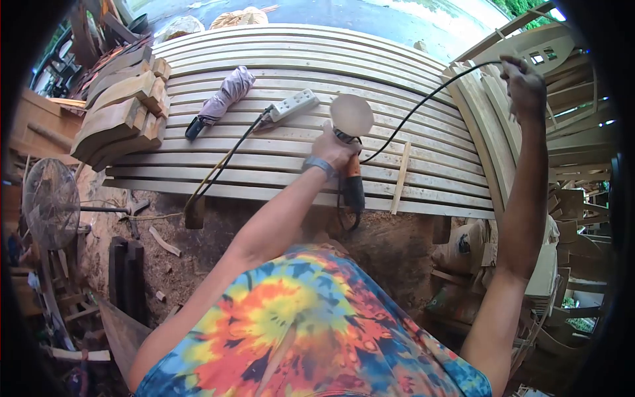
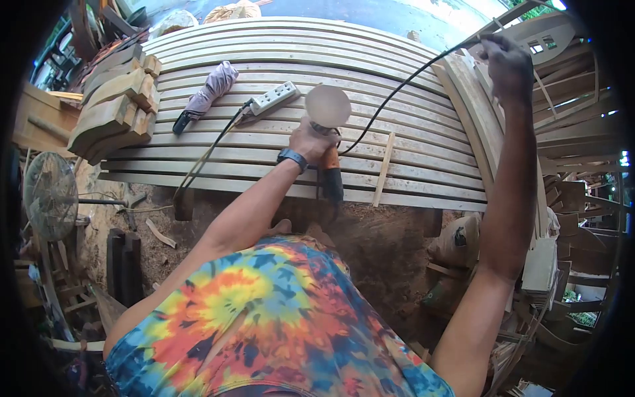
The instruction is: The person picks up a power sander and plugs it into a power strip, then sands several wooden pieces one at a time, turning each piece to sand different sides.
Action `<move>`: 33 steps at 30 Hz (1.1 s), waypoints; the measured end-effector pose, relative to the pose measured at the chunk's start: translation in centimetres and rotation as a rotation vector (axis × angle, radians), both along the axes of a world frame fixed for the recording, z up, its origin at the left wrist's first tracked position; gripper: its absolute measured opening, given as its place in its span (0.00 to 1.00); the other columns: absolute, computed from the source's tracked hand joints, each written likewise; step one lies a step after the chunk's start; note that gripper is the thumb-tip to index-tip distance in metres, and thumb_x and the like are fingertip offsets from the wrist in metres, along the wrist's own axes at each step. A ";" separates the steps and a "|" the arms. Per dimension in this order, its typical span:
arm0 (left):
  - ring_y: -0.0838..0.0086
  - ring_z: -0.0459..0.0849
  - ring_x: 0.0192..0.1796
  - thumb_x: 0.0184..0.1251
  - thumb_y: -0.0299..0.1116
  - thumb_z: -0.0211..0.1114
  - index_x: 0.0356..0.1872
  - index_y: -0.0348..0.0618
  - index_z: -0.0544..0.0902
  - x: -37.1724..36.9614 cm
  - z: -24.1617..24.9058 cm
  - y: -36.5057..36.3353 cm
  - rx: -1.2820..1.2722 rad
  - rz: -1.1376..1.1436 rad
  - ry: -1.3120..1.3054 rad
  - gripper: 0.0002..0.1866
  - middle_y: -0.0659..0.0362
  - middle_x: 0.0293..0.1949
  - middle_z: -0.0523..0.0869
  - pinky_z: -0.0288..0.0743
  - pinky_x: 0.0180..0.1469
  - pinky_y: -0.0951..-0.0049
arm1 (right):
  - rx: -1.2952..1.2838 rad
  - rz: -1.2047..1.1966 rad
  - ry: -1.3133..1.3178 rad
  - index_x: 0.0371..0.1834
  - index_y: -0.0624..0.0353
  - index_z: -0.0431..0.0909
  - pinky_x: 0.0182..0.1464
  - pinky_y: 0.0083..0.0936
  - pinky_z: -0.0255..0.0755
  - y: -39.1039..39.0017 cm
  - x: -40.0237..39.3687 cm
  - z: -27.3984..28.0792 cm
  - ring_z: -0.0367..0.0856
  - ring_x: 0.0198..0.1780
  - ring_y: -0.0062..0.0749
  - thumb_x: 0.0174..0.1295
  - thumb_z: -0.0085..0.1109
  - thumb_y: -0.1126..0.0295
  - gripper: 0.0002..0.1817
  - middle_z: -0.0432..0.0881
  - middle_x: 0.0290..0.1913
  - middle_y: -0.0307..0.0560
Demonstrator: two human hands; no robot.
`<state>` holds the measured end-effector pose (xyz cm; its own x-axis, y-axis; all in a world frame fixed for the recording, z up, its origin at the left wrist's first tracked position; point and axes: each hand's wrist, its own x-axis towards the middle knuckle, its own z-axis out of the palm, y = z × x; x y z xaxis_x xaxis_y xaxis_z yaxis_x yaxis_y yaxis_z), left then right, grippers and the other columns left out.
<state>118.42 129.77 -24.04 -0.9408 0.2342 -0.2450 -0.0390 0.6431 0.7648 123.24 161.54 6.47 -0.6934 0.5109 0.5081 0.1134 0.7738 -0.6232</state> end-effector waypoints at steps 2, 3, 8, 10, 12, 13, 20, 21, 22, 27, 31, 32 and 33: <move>0.64 0.91 0.48 0.48 0.47 0.86 0.55 0.31 0.84 -0.3 -1.5 -1.2 0.400 -0.078 0.051 0.37 0.47 0.45 0.92 0.84 0.52 0.67 | -0.153 0.059 -0.184 0.52 0.60 0.89 0.22 0.16 0.61 3.0 3.4 -2.2 0.69 0.21 0.12 0.68 0.57 0.70 0.15 0.82 0.29 0.37; 0.73 0.90 0.44 0.51 0.36 0.84 0.40 0.34 0.89 0.1 -0.3 -1.9 0.460 -0.074 0.029 0.19 0.53 0.42 0.93 0.84 0.47 0.71 | -0.156 0.088 -0.287 0.52 0.60 0.89 0.22 0.16 0.60 4.3 4.8 -3.9 0.69 0.21 0.13 0.67 0.55 0.71 0.16 0.83 0.29 0.37; 0.75 0.90 0.42 0.59 0.28 0.78 0.53 0.34 0.85 0.9 1.8 -5.9 0.822 -0.158 -0.028 0.21 0.57 0.42 0.91 0.85 0.45 0.70 | -0.473 0.497 -0.725 0.58 0.67 0.85 0.22 0.20 0.72 -4.6 11.3 -9.7 0.78 0.23 0.18 0.61 0.62 0.77 0.20 0.88 0.31 0.47; 0.73 0.90 0.43 0.61 0.25 0.74 0.59 0.31 0.80 1.9 4.0 -7.7 1.083 -0.160 -0.295 0.25 0.55 0.44 0.89 0.86 0.47 0.70 | -0.389 0.563 -1.036 0.59 0.63 0.86 0.26 0.23 0.77 -8.6 12.2 -10.8 0.83 0.26 0.21 0.63 0.61 0.77 0.20 0.90 0.34 0.47; 0.71 0.90 0.45 0.64 0.30 0.72 0.62 0.29 0.77 4.3 7.6 -9.1 1.104 -0.137 -0.219 0.27 0.53 0.48 0.88 0.86 0.49 0.68 | -0.199 0.851 -1.067 0.58 0.62 0.87 0.46 0.31 0.83 -10.9 12.5 -13.3 0.90 0.38 0.33 0.70 0.60 0.66 0.17 0.92 0.41 0.51; 0.74 0.89 0.41 0.66 0.30 0.71 0.57 0.32 0.80 5.4 8.8 -10.0 1.137 -0.112 -0.206 0.21 0.56 0.43 0.88 0.85 0.45 0.71 | -0.064 0.887 -1.023 0.58 0.62 0.86 0.53 0.36 0.82 -12.1 12.9 -14.6 0.91 0.46 0.46 0.72 0.60 0.57 0.21 0.91 0.42 0.56; 0.79 0.85 0.43 0.74 0.34 0.67 0.53 0.34 0.82 14.6 11.0 -15.2 1.092 0.200 0.064 0.15 0.60 0.45 0.87 0.83 0.46 0.75 | -1.255 1.227 -0.889 0.67 0.65 0.76 0.60 0.29 0.76 -26.2 15.9 -14.5 0.80 0.53 0.25 0.74 0.61 0.53 0.28 0.85 0.54 0.43; 0.79 0.85 0.44 0.75 0.36 0.67 0.53 0.34 0.82 15.7 10.6 -15.7 1.060 0.282 0.078 0.15 0.60 0.46 0.87 0.82 0.47 0.75 | -1.198 1.198 -0.865 0.65 0.70 0.75 0.62 0.31 0.75 -28.2 16.1 -17.0 0.79 0.57 0.28 0.73 0.64 0.53 0.30 0.82 0.59 0.45; 0.79 0.85 0.44 0.75 0.36 0.67 0.53 0.34 0.82 16.5 9.8 -16.5 1.060 0.296 0.097 0.15 0.60 0.46 0.87 0.82 0.47 0.75 | -1.464 1.180 -0.742 0.62 0.69 0.76 0.61 0.31 0.76 -30.3 17.0 -20.0 0.81 0.56 0.27 0.69 0.68 0.55 0.29 0.82 0.57 0.47; 0.66 0.92 0.42 0.77 0.40 0.64 0.48 0.34 0.85 19.8 10.0 -20.4 0.416 0.425 0.384 0.16 0.46 0.40 0.91 0.82 0.46 0.65 | -1.675 1.187 -1.084 0.53 0.64 0.78 0.44 0.29 0.82 -34.8 17.7 -20.0 0.86 0.40 0.28 0.62 0.72 0.62 0.22 0.85 0.42 0.43; 0.46 0.90 0.36 0.71 0.41 0.66 0.30 0.36 0.85 23.0 9.4 -24.1 0.154 0.412 0.198 0.16 0.45 0.28 0.89 0.80 0.39 0.50 | -1.475 0.888 -1.135 0.47 0.61 0.80 0.32 0.28 0.78 -35.7 16.9 -21.0 0.84 0.32 0.24 0.56 0.74 0.67 0.18 0.84 0.34 0.41; 0.46 0.90 0.36 0.71 0.41 0.66 0.30 0.36 0.85 23.8 9.1 -24.3 0.159 0.423 0.183 0.16 0.45 0.28 0.89 0.80 0.39 0.50 | -1.311 1.002 -1.128 0.45 0.63 0.80 0.32 0.28 0.78 -35.7 16.7 -22.2 0.84 0.32 0.24 0.56 0.74 0.66 0.18 0.84 0.32 0.41; 0.46 0.87 0.31 0.71 0.38 0.66 0.29 0.36 0.84 24.2 8.8 -24.3 0.027 0.400 0.371 0.15 0.44 0.27 0.88 0.79 0.34 0.54 | -1.129 1.067 -1.041 0.45 0.64 0.80 0.34 0.29 0.78 -36.1 17.0 -22.6 0.84 0.32 0.25 0.55 0.75 0.65 0.20 0.85 0.33 0.41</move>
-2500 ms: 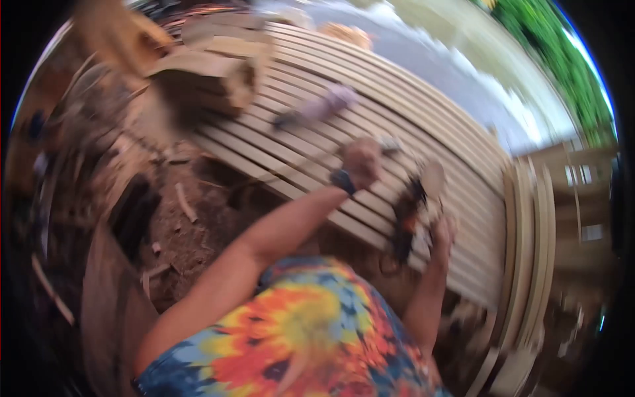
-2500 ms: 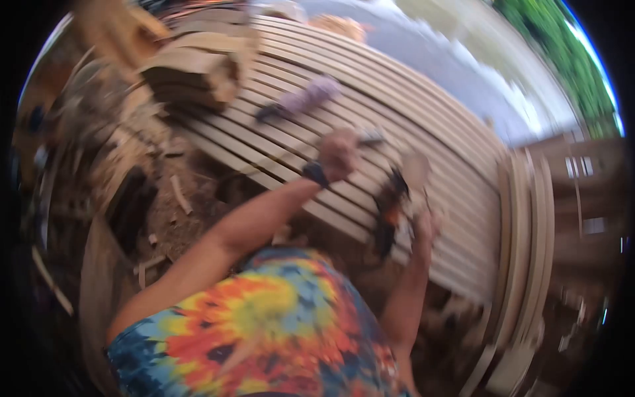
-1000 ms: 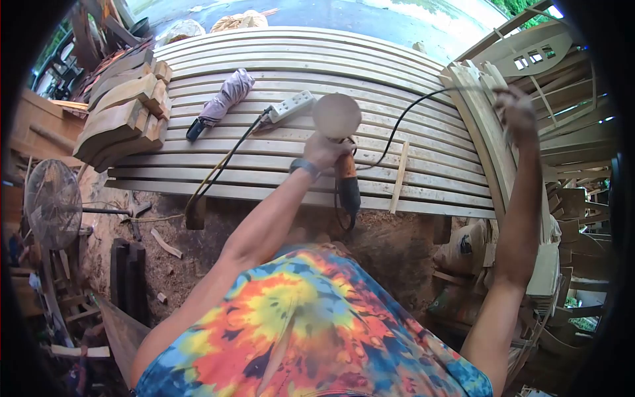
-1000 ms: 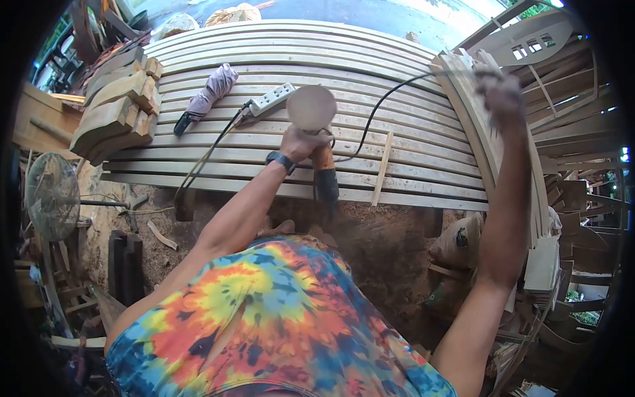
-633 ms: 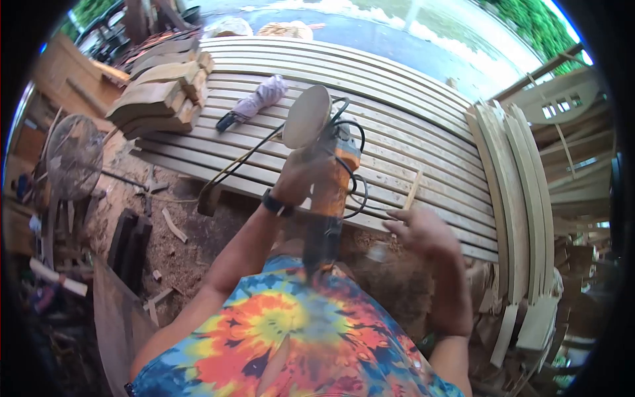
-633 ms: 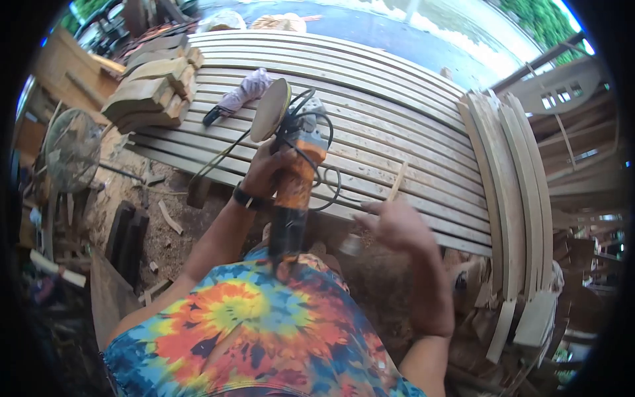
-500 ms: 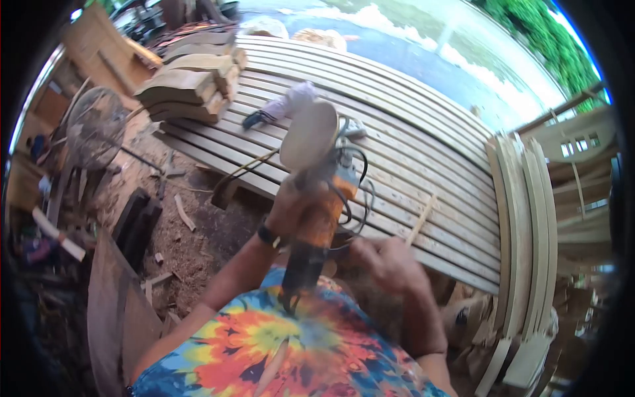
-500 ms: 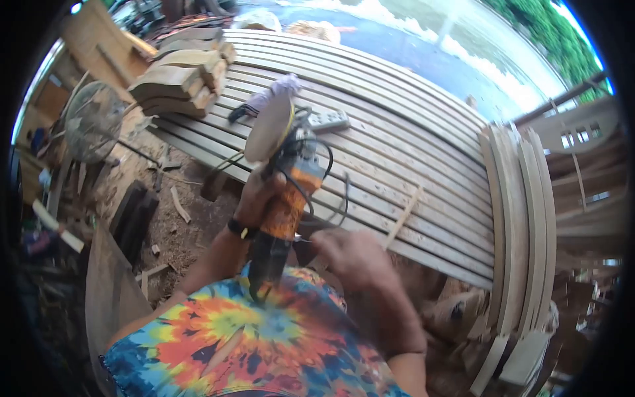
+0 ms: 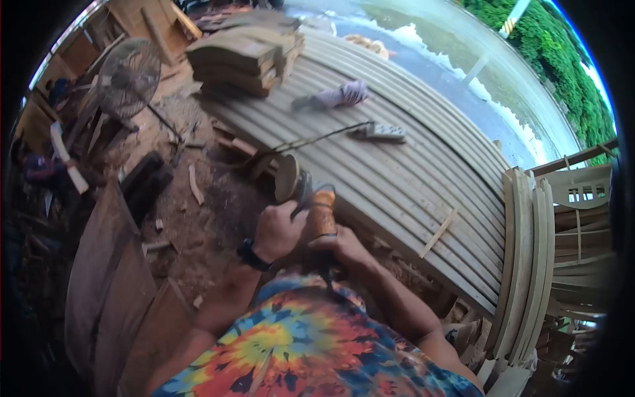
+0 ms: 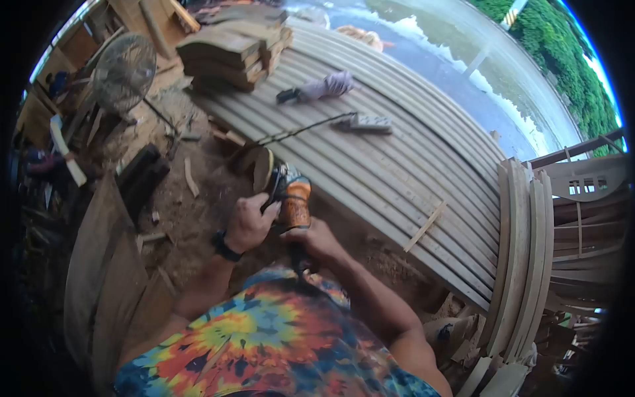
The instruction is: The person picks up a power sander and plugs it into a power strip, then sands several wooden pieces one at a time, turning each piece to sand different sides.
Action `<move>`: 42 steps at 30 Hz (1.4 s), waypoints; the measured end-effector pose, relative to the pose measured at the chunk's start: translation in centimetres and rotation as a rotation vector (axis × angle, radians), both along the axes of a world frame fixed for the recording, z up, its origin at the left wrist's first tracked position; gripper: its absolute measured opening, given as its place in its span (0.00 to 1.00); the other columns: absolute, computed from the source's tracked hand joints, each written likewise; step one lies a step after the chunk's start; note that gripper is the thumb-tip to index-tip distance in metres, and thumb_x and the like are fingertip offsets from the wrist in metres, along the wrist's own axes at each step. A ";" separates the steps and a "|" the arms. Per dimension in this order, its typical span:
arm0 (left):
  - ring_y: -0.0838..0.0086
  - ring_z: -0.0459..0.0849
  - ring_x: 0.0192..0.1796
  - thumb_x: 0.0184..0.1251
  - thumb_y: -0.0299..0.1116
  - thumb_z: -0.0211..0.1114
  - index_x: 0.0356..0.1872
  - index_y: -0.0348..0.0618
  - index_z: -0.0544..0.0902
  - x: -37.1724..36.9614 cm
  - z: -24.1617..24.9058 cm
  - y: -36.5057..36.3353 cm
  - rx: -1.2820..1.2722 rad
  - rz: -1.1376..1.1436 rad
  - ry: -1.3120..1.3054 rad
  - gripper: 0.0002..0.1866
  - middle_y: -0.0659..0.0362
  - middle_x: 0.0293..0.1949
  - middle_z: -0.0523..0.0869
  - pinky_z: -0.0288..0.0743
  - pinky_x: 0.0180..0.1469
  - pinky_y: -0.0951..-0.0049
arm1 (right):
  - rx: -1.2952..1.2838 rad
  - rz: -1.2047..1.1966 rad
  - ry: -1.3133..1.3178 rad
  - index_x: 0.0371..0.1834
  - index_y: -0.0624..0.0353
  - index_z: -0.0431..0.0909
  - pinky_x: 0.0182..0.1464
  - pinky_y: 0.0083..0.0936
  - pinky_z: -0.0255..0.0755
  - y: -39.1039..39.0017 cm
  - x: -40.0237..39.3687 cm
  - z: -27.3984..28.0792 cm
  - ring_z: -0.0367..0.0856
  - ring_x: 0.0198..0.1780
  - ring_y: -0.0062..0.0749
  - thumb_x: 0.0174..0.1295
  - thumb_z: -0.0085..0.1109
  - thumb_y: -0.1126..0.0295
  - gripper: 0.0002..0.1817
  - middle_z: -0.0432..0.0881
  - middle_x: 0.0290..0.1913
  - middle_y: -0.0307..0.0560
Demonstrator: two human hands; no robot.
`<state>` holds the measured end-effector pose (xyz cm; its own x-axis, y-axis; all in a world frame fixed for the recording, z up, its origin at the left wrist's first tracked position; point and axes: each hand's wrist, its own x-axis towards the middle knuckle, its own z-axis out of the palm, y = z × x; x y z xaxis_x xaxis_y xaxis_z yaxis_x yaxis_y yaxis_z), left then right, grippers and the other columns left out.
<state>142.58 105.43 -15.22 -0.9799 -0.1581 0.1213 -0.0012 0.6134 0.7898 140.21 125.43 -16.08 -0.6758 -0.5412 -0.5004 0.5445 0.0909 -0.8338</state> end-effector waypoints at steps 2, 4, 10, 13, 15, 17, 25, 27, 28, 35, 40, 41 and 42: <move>0.43 0.84 0.27 0.68 0.35 0.68 0.26 0.37 0.81 1.2 -0.4 -0.2 -0.145 0.080 0.148 0.14 0.40 0.26 0.86 0.77 0.29 0.57 | 0.166 0.062 0.219 0.46 0.66 0.80 0.37 0.30 0.79 -0.8 1.6 -0.6 0.86 0.35 0.29 0.52 0.77 0.64 0.23 0.86 0.34 0.44; 0.40 0.83 0.29 0.67 0.35 0.69 0.24 0.38 0.80 2.2 0.0 -0.6 -0.120 0.179 0.133 0.14 0.38 0.26 0.84 0.76 0.29 0.55 | 0.429 0.130 0.399 0.48 0.69 0.79 0.42 0.34 0.81 -1.6 2.9 -0.3 0.89 0.38 0.36 0.48 0.79 0.61 0.29 0.88 0.36 0.53; 0.52 0.89 0.28 0.69 0.40 0.72 0.29 0.34 0.85 2.9 5.2 -8.2 -0.154 0.371 0.096 0.17 0.43 0.25 0.87 0.79 0.32 0.58 | 0.801 0.211 0.492 0.51 0.67 0.80 0.55 0.44 0.79 -4.3 6.3 3.3 0.88 0.47 0.59 0.48 0.75 0.55 0.32 0.88 0.42 0.67; 0.58 0.92 0.40 0.70 0.41 0.71 0.39 0.35 0.91 2.2 3.9 -16.4 0.041 0.389 0.186 0.16 0.43 0.37 0.92 0.84 0.45 0.65 | 0.821 0.267 0.629 0.52 0.66 0.80 0.54 0.45 0.79 -2.6 7.9 2.1 0.88 0.47 0.60 0.47 0.75 0.54 0.33 0.87 0.42 0.68; 0.56 0.92 0.46 0.65 0.42 0.74 0.47 0.38 0.91 0.9 -1.8 -22.5 -0.200 0.369 0.031 0.18 0.44 0.41 0.92 0.84 0.53 0.63 | 0.820 0.280 0.594 0.52 0.67 0.80 0.51 0.41 0.80 -1.5 9.1 2.1 0.89 0.44 0.49 0.46 0.77 0.56 0.33 0.88 0.40 0.60; 0.54 0.89 0.54 0.60 0.43 0.75 0.52 0.43 0.90 0.8 -9.4 -24.9 -0.290 0.139 -0.234 0.21 0.44 0.50 0.90 0.82 0.59 0.59 | 0.523 0.133 0.379 0.51 0.66 0.80 0.48 0.33 0.80 -1.0 10.0 2.6 0.86 0.42 0.33 0.45 0.79 0.60 0.31 0.87 0.40 0.50; 0.63 0.74 0.73 0.59 0.34 0.77 0.77 0.38 0.68 9.6 -6.0 -5.8 0.902 -1.029 -0.288 0.44 0.50 0.72 0.76 0.72 0.71 0.63 | 0.651 -0.062 0.758 0.53 0.66 0.79 0.53 0.33 0.80 -3.1 8.4 5.4 0.87 0.44 0.36 0.44 0.80 0.63 0.33 0.88 0.43 0.51; 0.65 0.86 0.59 0.70 0.34 0.71 0.66 0.37 0.80 10.7 -3.1 -7.2 0.507 -0.969 -0.706 0.25 0.51 0.57 0.88 0.80 0.61 0.67 | 0.737 -0.044 0.752 0.54 0.66 0.79 0.54 0.36 0.80 -3.1 7.8 6.4 0.88 0.45 0.44 0.42 0.80 0.61 0.35 0.88 0.44 0.56; 0.66 0.88 0.54 0.73 0.35 0.69 0.61 0.36 0.83 10.6 -1.2 -8.7 0.351 -0.892 -0.397 0.20 0.51 0.51 0.90 0.81 0.57 0.67 | 0.810 -0.028 0.808 0.55 0.66 0.79 0.54 0.37 0.80 -2.7 7.6 6.0 0.88 0.46 0.46 0.42 0.78 0.61 0.35 0.88 0.44 0.57; 0.60 0.89 0.56 0.72 0.36 0.69 0.52 0.36 0.88 -0.1 3.0 -18.6 -0.241 -0.370 0.232 0.15 0.45 0.51 0.90 0.82 0.60 0.64 | 0.779 0.385 0.755 0.56 0.65 0.80 0.55 0.36 0.78 -0.3 8.8 5.0 0.87 0.49 0.51 0.42 0.76 0.64 0.34 0.87 0.46 0.59; 0.65 0.77 0.71 0.76 0.32 0.64 0.73 0.36 0.73 -4.4 -11.7 -16.9 0.390 -0.548 -0.078 0.27 0.52 0.71 0.78 0.70 0.75 0.67 | 0.409 0.235 0.545 0.55 0.66 0.81 0.57 0.31 0.76 1.2 9.2 4.0 0.83 0.49 0.32 0.40 0.80 0.64 0.35 0.85 0.46 0.47; 0.66 0.76 0.72 0.79 0.31 0.61 0.76 0.32 0.67 -2.2 -12.4 -13.6 1.003 -0.712 -0.322 0.29 0.53 0.73 0.76 0.70 0.76 0.67 | 0.413 0.220 0.542 0.55 0.66 0.81 0.57 0.31 0.76 1.1 9.2 4.3 0.83 0.49 0.32 0.40 0.80 0.64 0.35 0.85 0.46 0.47; 0.68 0.79 0.68 0.82 0.34 0.56 0.77 0.32 0.66 -0.1 -14.7 -10.4 1.444 -0.768 -0.515 0.28 0.50 0.73 0.76 0.73 0.71 0.70 | 0.402 0.132 0.558 0.55 0.66 0.81 0.56 0.31 0.76 1.0 8.7 4.7 0.83 0.49 0.32 0.40 0.81 0.64 0.35 0.85 0.47 0.47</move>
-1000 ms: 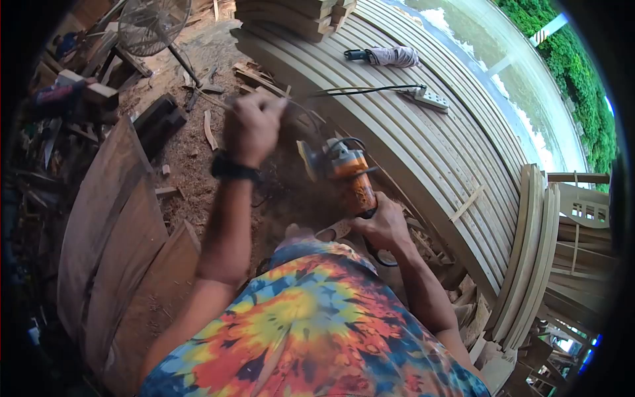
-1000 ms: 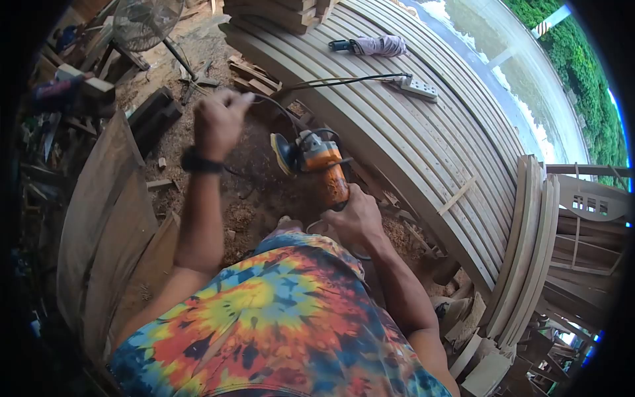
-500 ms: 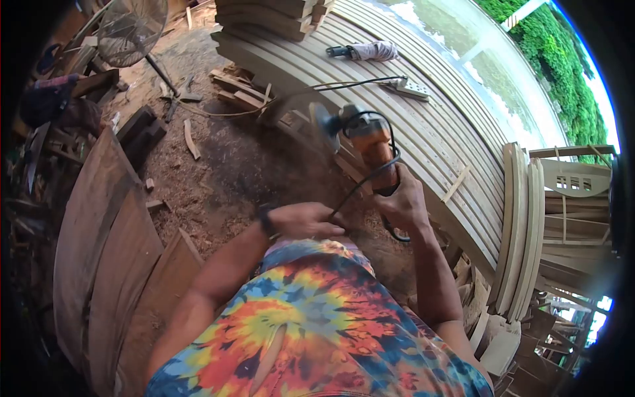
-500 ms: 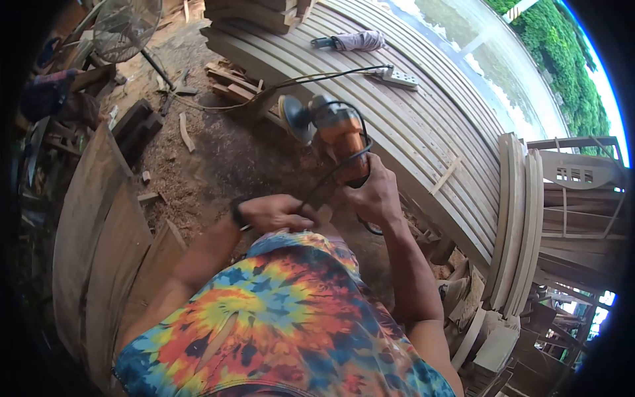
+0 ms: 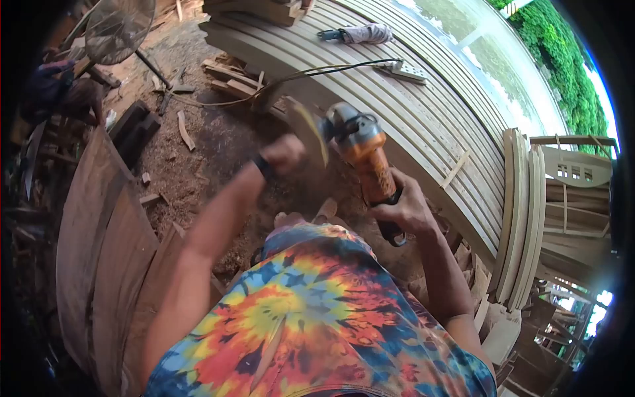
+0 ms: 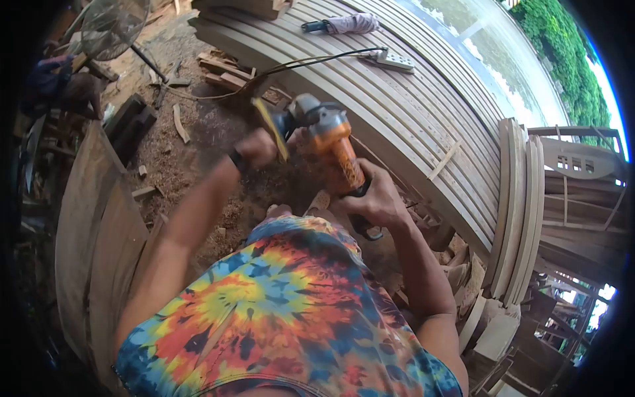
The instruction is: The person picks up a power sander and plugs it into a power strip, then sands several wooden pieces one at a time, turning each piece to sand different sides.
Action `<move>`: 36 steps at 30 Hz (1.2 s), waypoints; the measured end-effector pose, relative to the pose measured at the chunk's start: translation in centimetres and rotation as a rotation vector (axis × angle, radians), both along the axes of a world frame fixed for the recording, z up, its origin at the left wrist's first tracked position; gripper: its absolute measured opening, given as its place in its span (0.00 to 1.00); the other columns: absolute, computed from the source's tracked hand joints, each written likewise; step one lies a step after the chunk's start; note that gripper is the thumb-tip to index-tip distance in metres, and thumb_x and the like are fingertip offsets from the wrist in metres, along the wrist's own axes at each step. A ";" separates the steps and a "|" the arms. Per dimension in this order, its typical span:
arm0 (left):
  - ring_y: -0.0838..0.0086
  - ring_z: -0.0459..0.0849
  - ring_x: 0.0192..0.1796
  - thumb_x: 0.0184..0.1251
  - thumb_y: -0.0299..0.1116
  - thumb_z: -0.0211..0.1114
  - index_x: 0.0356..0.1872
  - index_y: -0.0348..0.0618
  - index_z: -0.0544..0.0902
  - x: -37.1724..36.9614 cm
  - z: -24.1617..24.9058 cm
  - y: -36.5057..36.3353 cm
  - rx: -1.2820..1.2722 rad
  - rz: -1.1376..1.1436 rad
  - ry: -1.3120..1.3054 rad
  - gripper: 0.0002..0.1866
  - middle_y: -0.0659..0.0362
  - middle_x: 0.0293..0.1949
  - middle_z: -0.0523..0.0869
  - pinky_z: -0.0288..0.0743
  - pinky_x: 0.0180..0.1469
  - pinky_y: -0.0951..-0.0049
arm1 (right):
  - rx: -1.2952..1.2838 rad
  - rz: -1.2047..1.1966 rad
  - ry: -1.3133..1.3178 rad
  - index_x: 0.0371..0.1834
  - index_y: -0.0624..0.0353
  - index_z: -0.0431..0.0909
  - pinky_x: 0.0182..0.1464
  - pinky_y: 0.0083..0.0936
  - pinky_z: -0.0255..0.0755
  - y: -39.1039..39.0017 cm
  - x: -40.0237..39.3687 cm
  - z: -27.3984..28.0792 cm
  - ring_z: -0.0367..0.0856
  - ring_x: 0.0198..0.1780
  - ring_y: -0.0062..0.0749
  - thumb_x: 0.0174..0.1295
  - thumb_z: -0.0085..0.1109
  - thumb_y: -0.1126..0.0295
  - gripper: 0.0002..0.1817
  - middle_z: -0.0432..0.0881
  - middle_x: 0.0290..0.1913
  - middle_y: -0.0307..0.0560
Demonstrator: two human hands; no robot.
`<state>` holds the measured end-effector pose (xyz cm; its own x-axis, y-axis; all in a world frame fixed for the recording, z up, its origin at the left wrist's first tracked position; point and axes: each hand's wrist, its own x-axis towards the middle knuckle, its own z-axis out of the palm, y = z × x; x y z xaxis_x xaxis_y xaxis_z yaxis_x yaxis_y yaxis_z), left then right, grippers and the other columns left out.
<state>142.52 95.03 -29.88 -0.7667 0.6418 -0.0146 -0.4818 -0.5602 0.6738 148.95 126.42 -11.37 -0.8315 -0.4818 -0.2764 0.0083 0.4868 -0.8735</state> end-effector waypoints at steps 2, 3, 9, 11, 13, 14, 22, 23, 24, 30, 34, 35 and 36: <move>0.72 0.83 0.62 0.86 0.37 0.51 0.74 0.31 0.68 5.5 1.2 6.4 0.246 -0.157 -0.265 0.25 0.47 0.71 0.78 0.77 0.62 0.77 | -0.052 -0.160 0.034 0.57 0.66 0.80 0.55 0.30 0.76 -0.5 -0.9 1.6 0.83 0.48 0.31 0.41 0.81 0.63 0.37 0.86 0.46 0.46; 0.75 0.84 0.59 0.86 0.38 0.51 0.70 0.30 0.73 7.7 3.9 8.2 0.176 -0.190 -0.204 0.23 0.46 0.68 0.80 0.77 0.58 0.81 | -0.057 -0.185 0.049 0.57 0.66 0.80 0.55 0.30 0.76 0.0 -1.5 1.9 0.83 0.48 0.31 0.41 0.81 0.63 0.37 0.86 0.46 0.46; 0.72 0.86 0.39 0.82 0.39 0.59 0.49 0.35 0.88 7.1 20.5 1.0 -0.864 0.220 0.619 0.17 0.54 0.39 0.88 0.80 0.41 0.70 | 0.589 -0.146 0.400 0.54 0.63 0.80 0.52 0.39 0.80 3.3 -2.6 3.8 0.88 0.46 0.52 0.44 0.77 0.62 0.32 0.87 0.43 0.61; 0.80 0.77 0.30 0.81 0.38 0.62 0.50 0.36 0.88 3.8 22.3 0.4 -1.026 0.515 0.916 0.15 0.62 0.29 0.80 0.71 0.31 0.74 | 0.569 -0.114 0.295 0.57 0.63 0.80 0.51 0.38 0.80 4.4 -2.1 2.6 0.88 0.44 0.51 0.41 0.78 0.64 0.35 0.87 0.42 0.60; 0.87 0.71 0.25 0.79 0.39 0.64 0.50 0.35 0.87 -1.3 21.3 -0.1 -1.007 0.600 0.877 0.15 0.68 0.21 0.75 0.64 0.26 0.78 | 0.403 0.022 0.163 0.59 0.63 0.79 0.49 0.34 0.80 5.5 -1.4 1.4 0.87 0.40 0.42 0.41 0.78 0.65 0.37 0.87 0.38 0.55; 0.86 0.72 0.26 0.78 0.40 0.65 0.50 0.35 0.87 -3.6 19.8 -0.5 -0.988 0.565 0.679 0.16 0.66 0.22 0.77 0.67 0.28 0.78 | 0.402 0.023 0.166 0.59 0.63 0.79 0.49 0.34 0.80 5.9 -1.2 1.1 0.87 0.40 0.42 0.41 0.78 0.65 0.37 0.87 0.38 0.55; 0.72 0.87 0.40 0.75 0.41 0.67 0.48 0.34 0.89 -2.4 6.9 4.0 -1.002 0.339 0.380 0.17 0.53 0.36 0.92 0.80 0.47 0.69 | -0.632 -0.160 -0.428 0.56 0.67 0.75 0.44 0.32 0.85 7.4 -0.2 -1.2 0.88 0.40 0.36 0.39 0.75 0.67 0.36 0.86 0.44 0.53; 0.70 0.87 0.39 0.75 0.40 0.66 0.47 0.34 0.89 -1.3 7.2 6.0 -0.918 0.325 0.339 0.17 0.54 0.34 0.91 0.80 0.46 0.68 | -0.930 -0.264 -0.550 0.58 0.67 0.73 0.44 0.34 0.87 6.4 -0.4 -1.7 0.88 0.39 0.38 0.42 0.73 0.67 0.36 0.86 0.47 0.54; 0.76 0.83 0.37 0.77 0.39 0.66 0.46 0.35 0.88 -0.1 7.7 8.1 -0.866 0.350 0.420 0.15 0.60 0.32 0.88 0.78 0.43 0.70 | -1.048 -0.230 -0.588 0.68 0.70 0.67 0.43 0.38 0.89 6.0 -0.8 -2.3 0.89 0.40 0.41 0.47 0.69 0.65 0.42 0.84 0.55 0.59; 0.51 0.86 0.35 0.77 0.35 0.64 0.39 0.36 0.84 5.2 10.3 14.9 -1.049 0.370 0.870 0.11 0.45 0.30 0.85 0.78 0.38 0.59 | -0.967 -0.337 -0.619 0.76 0.70 0.63 0.54 0.36 0.85 5.2 -2.1 -3.3 0.87 0.54 0.46 0.51 0.66 0.61 0.47 0.81 0.60 0.60; 0.42 0.84 0.38 0.76 0.37 0.64 0.42 0.39 0.82 6.2 12.5 13.8 -0.990 0.344 0.848 0.10 0.41 0.33 0.84 0.77 0.39 0.52 | -1.037 -0.415 -0.609 0.70 0.69 0.70 0.56 0.41 0.83 5.1 -1.4 -4.5 0.86 0.55 0.51 0.54 0.66 0.61 0.39 0.81 0.59 0.58; 0.42 0.84 0.38 0.76 0.37 0.64 0.42 0.39 0.82 6.2 12.1 13.7 -0.993 0.336 0.841 0.10 0.41 0.33 0.84 0.77 0.39 0.52 | -1.122 -0.402 -0.655 0.68 0.68 0.71 0.56 0.42 0.83 5.0 -1.4 -4.7 0.86 0.54 0.52 0.54 0.66 0.61 0.38 0.81 0.59 0.59; 0.42 0.84 0.38 0.76 0.36 0.64 0.41 0.39 0.82 6.1 11.5 13.7 -1.023 0.252 0.862 0.10 0.41 0.33 0.84 0.77 0.39 0.52 | -1.124 -0.407 -0.658 0.68 0.68 0.71 0.56 0.42 0.83 5.0 -1.4 -4.9 0.86 0.54 0.52 0.54 0.66 0.61 0.38 0.81 0.59 0.59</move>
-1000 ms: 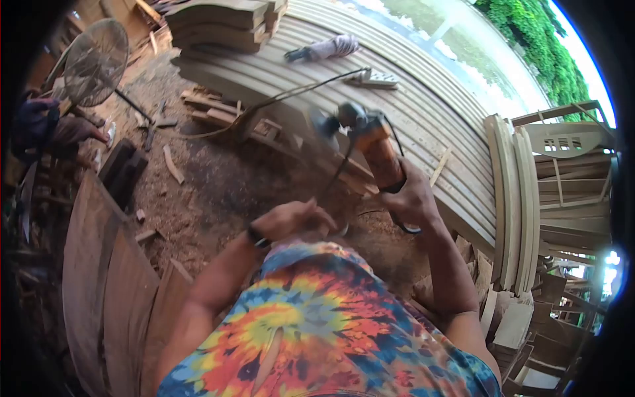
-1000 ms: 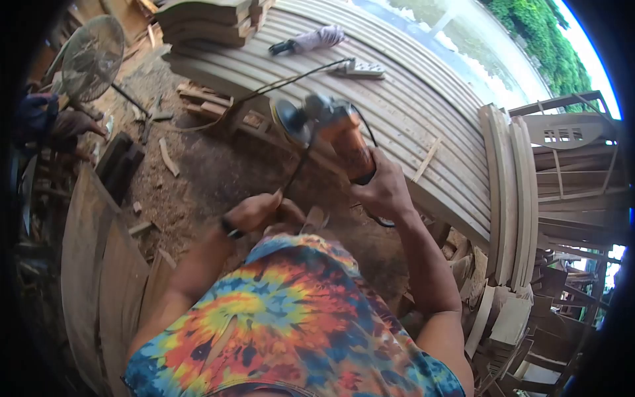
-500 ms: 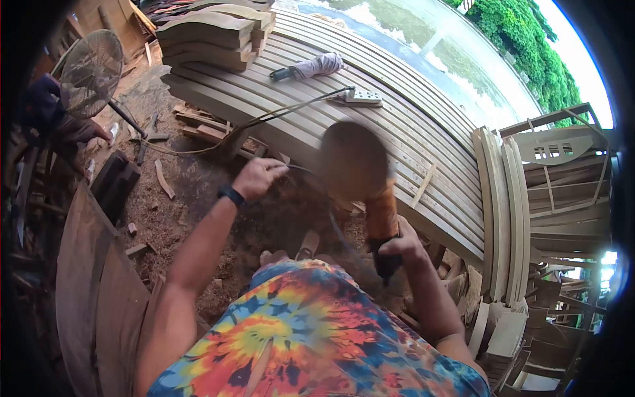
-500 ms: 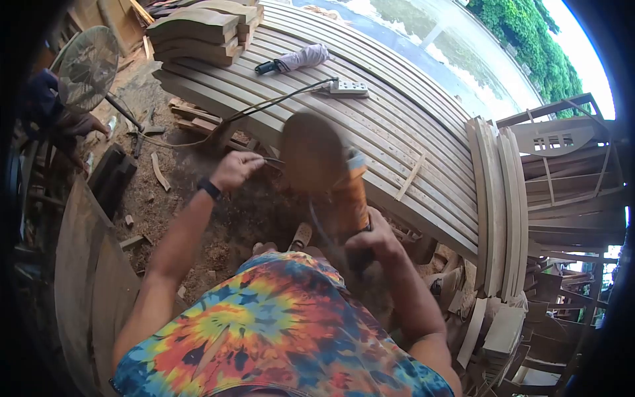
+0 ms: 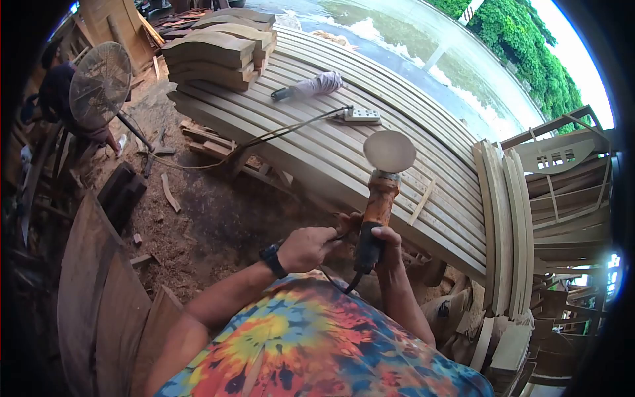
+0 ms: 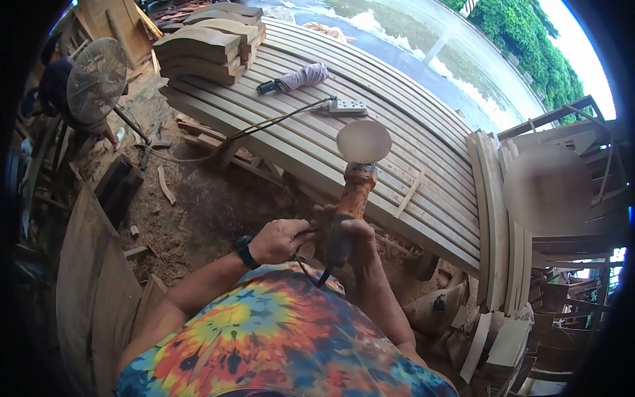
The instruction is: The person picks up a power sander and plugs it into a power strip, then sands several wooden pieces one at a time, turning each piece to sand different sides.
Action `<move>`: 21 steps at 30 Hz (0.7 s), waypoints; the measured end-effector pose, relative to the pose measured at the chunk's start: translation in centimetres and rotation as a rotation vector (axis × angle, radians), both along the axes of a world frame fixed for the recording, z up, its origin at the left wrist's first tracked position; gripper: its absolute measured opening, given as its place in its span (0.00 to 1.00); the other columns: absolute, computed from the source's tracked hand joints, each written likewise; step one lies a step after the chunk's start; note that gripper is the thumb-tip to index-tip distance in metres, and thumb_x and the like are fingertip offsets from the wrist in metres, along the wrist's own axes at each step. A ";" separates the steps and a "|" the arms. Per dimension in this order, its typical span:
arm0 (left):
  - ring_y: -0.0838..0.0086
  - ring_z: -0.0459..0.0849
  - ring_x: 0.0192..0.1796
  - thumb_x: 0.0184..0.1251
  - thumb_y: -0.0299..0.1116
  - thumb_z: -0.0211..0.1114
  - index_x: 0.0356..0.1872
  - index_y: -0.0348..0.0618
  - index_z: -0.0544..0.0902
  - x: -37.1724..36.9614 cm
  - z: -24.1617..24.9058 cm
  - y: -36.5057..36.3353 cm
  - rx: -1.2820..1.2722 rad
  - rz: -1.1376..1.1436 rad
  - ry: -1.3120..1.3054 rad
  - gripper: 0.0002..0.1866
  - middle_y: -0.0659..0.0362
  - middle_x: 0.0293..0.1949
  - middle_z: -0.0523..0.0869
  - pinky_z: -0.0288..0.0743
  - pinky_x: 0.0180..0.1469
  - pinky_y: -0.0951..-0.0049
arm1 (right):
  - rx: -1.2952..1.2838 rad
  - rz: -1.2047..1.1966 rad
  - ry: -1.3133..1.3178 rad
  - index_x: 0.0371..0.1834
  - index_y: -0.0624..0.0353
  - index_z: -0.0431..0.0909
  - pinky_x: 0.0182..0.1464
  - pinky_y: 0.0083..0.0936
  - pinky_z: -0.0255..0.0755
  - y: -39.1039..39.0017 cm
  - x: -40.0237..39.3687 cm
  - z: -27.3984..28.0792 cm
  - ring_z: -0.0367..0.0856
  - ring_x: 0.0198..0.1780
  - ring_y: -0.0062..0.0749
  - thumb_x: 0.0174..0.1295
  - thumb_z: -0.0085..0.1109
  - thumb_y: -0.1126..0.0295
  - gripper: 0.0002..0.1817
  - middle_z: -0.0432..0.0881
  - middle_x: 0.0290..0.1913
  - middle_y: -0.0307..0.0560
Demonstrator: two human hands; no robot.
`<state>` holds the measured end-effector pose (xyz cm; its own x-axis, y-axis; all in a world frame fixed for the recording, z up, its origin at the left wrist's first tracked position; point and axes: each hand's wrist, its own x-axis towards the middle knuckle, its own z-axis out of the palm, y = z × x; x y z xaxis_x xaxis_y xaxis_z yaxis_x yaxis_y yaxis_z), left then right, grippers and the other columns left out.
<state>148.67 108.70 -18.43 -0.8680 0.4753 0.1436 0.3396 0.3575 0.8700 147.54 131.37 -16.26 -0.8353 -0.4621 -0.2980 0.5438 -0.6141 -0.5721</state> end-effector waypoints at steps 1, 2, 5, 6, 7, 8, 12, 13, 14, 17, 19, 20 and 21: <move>0.42 0.84 0.38 0.76 0.36 0.64 0.41 0.39 0.82 -0.3 -0.4 0.0 -0.056 -0.060 -0.017 0.09 0.41 0.33 0.84 0.77 0.39 0.52 | -0.013 -0.040 0.010 0.67 0.68 0.71 0.57 0.44 0.83 0.1 -0.2 -0.3 0.87 0.54 0.52 0.55 0.66 0.62 0.36 0.81 0.58 0.59; 0.44 0.85 0.38 0.76 0.36 0.65 0.43 0.39 0.83 -0.5 -0.2 -0.4 -0.079 -0.169 -0.170 0.10 0.42 0.33 0.85 0.77 0.39 0.53 | -0.023 -0.083 0.024 0.65 0.68 0.72 0.57 0.45 0.83 0.5 -0.5 -0.5 0.87 0.53 0.52 0.55 0.67 0.62 0.35 0.81 0.57 0.59; 0.49 0.87 0.35 0.76 0.39 0.67 0.45 0.39 0.84 -0.3 -2.3 -3.3 0.117 -0.314 -0.277 0.12 0.44 0.33 0.86 0.78 0.39 0.56 | -0.034 -0.210 0.111 0.59 0.71 0.71 0.57 0.44 0.84 2.6 -1.3 -0.7 0.85 0.49 0.49 0.56 0.65 0.60 0.32 0.81 0.48 0.59; 0.56 0.87 0.34 0.75 0.39 0.68 0.44 0.39 0.85 -0.5 -5.0 -5.5 -0.012 -0.314 -0.284 0.13 0.47 0.32 0.86 0.78 0.39 0.58 | -0.022 -0.199 0.115 0.58 0.71 0.70 0.46 0.38 0.86 4.0 -1.4 0.1 0.82 0.42 0.45 0.57 0.66 0.58 0.32 0.80 0.44 0.55; 0.63 0.87 0.33 0.74 0.40 0.69 0.44 0.39 0.86 -0.6 -7.5 -7.9 -0.140 -0.309 -0.293 0.13 0.49 0.30 0.87 0.78 0.39 0.61 | 0.010 -0.276 0.167 0.58 0.71 0.70 0.44 0.37 0.87 4.9 -1.5 0.9 0.82 0.42 0.45 0.58 0.66 0.58 0.32 0.79 0.44 0.54; 0.68 0.86 0.33 0.74 0.40 0.69 0.42 0.38 0.86 -0.4 -8.0 -10.0 -0.114 -0.234 -0.388 0.13 0.52 0.29 0.85 0.78 0.39 0.63 | 0.041 -0.355 0.216 0.59 0.72 0.69 0.42 0.36 0.87 5.9 -1.5 1.4 0.82 0.41 0.44 0.58 0.66 0.58 0.33 0.79 0.43 0.54; 0.76 0.83 0.35 0.72 0.38 0.70 0.34 0.36 0.85 0.0 -11.0 -16.8 -0.185 -0.027 -0.556 0.14 0.55 0.25 0.80 0.76 0.39 0.65 | 0.158 -0.480 0.346 0.56 0.68 0.67 0.43 0.39 0.78 12.1 -1.0 5.1 0.82 0.44 0.38 0.63 0.63 0.58 0.27 0.75 0.44 0.50; 0.71 0.84 0.34 0.71 0.39 0.71 0.33 0.37 0.84 -0.5 -12.1 -18.0 -0.249 -0.042 -0.462 0.14 0.52 0.26 0.82 0.76 0.39 0.63 | 0.103 -0.455 0.363 0.57 0.68 0.66 0.44 0.40 0.76 14.2 -0.7 5.5 0.82 0.46 0.37 0.63 0.64 0.59 0.28 0.74 0.45 0.50; 0.61 0.84 0.35 0.70 0.43 0.70 0.32 0.38 0.84 -1.0 -13.2 -19.2 -0.329 -0.053 -0.347 0.16 0.50 0.28 0.83 0.76 0.40 0.60 | 0.133 -0.503 0.365 0.57 0.68 0.66 0.44 0.40 0.76 15.5 -0.4 5.8 0.82 0.46 0.37 0.63 0.64 0.59 0.28 0.74 0.45 0.50; 0.45 0.82 0.45 0.70 0.47 0.68 0.32 0.38 0.82 -2.7 -17.3 -23.0 -0.545 -0.012 -0.213 0.20 0.43 0.36 0.84 0.74 0.49 0.48 | -0.050 -0.571 0.388 0.64 0.70 0.60 0.49 0.39 0.72 19.4 1.2 8.9 0.82 0.47 0.34 0.63 0.64 0.63 0.33 0.72 0.48 0.50; 0.42 0.81 0.52 0.68 0.45 0.68 0.38 0.36 0.85 -3.2 -22.9 -28.2 -0.692 0.094 -0.040 0.18 0.41 0.45 0.85 0.75 0.55 0.49 | -0.075 -0.675 0.392 0.65 0.73 0.60 0.46 0.40 0.76 21.4 2.6 10.1 0.81 0.44 0.35 0.60 0.66 0.62 0.36 0.73 0.47 0.51; 0.42 0.80 0.57 0.68 0.43 0.69 0.44 0.36 0.87 -3.9 -26.5 -31.8 -0.784 0.132 -0.059 0.17 0.40 0.51 0.85 0.74 0.62 0.50 | -0.053 -0.726 0.411 0.65 0.73 0.60 0.46 0.40 0.76 22.6 3.6 10.8 0.81 0.44 0.35 0.60 0.66 0.62 0.36 0.73 0.47 0.51; 0.42 0.79 0.60 0.68 0.41 0.68 0.48 0.36 0.87 -4.1 -23.0 -31.7 -0.845 0.183 -0.174 0.18 0.39 0.55 0.84 0.74 0.65 0.51 | -0.057 -0.746 0.420 0.65 0.73 0.60 0.46 0.40 0.76 23.7 4.7 11.5 0.82 0.44 0.35 0.61 0.66 0.62 0.36 0.73 0.47 0.51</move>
<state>144.55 76.99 -41.44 -0.9179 0.2136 -0.3345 0.1008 0.9406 0.3241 152.23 155.05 -4.72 -0.9624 0.2477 0.1112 -0.2642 -0.7605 -0.5932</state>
